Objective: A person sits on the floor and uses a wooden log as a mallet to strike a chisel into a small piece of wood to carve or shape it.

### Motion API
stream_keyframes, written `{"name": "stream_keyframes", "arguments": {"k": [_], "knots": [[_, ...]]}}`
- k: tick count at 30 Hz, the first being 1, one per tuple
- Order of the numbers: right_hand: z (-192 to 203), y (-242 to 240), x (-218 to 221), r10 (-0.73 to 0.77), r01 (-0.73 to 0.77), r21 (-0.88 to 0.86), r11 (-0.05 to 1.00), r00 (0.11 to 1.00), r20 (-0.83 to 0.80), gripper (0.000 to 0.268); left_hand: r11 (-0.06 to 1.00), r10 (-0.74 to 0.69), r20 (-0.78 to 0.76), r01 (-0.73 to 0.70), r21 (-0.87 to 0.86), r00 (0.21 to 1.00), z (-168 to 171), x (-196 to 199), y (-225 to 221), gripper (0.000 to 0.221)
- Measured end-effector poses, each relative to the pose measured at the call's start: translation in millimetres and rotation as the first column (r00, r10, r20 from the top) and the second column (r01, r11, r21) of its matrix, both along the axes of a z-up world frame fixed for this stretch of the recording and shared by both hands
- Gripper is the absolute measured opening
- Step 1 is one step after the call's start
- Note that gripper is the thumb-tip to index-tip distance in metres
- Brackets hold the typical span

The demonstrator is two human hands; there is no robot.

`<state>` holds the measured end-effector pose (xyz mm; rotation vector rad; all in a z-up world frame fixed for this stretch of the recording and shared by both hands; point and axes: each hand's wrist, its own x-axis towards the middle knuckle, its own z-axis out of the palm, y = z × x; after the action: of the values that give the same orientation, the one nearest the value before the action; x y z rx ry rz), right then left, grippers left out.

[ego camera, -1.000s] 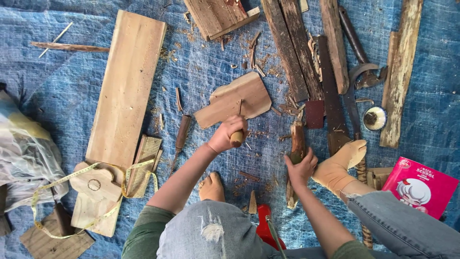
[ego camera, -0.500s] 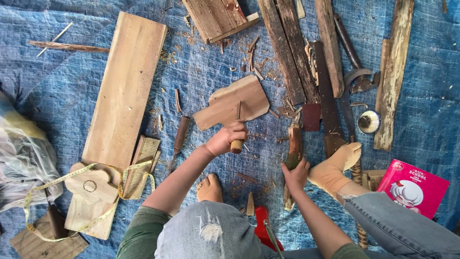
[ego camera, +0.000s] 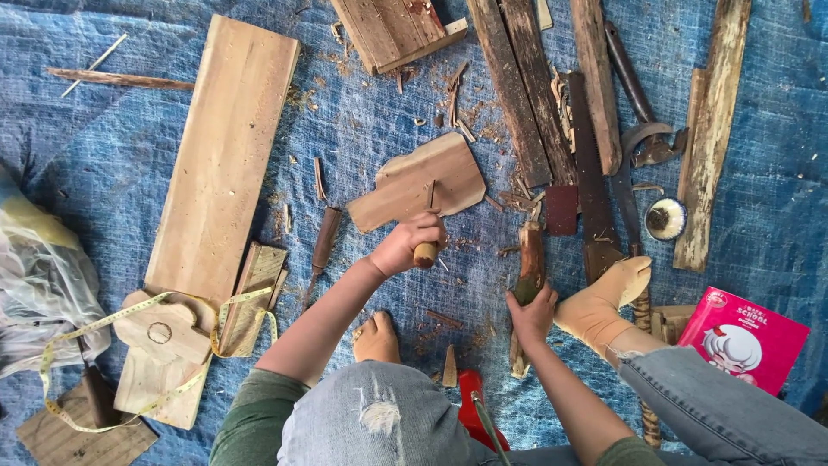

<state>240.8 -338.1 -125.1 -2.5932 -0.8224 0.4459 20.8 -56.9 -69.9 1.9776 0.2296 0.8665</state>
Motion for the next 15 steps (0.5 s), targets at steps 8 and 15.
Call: {"name": "stream_keyframes", "arguments": {"k": [8, 15], "knots": [[1.7, 0.2, 5.1, -0.034, 0.032, -0.020, 0.999, 0.994, -0.107, 0.089, 0.994, -0.014, -0.037, 0.010, -0.109, 0.999, 2.6, -5.4, 14.7, 0.018], [52.8, 27.4, -1.5, 0.050, -0.025, 0.102, 0.995, 0.967, -0.250, 0.077, 0.972, -0.016, -0.038, 0.006, -0.237, 0.999, -1.7, -0.6, 35.7, 0.027]]}}
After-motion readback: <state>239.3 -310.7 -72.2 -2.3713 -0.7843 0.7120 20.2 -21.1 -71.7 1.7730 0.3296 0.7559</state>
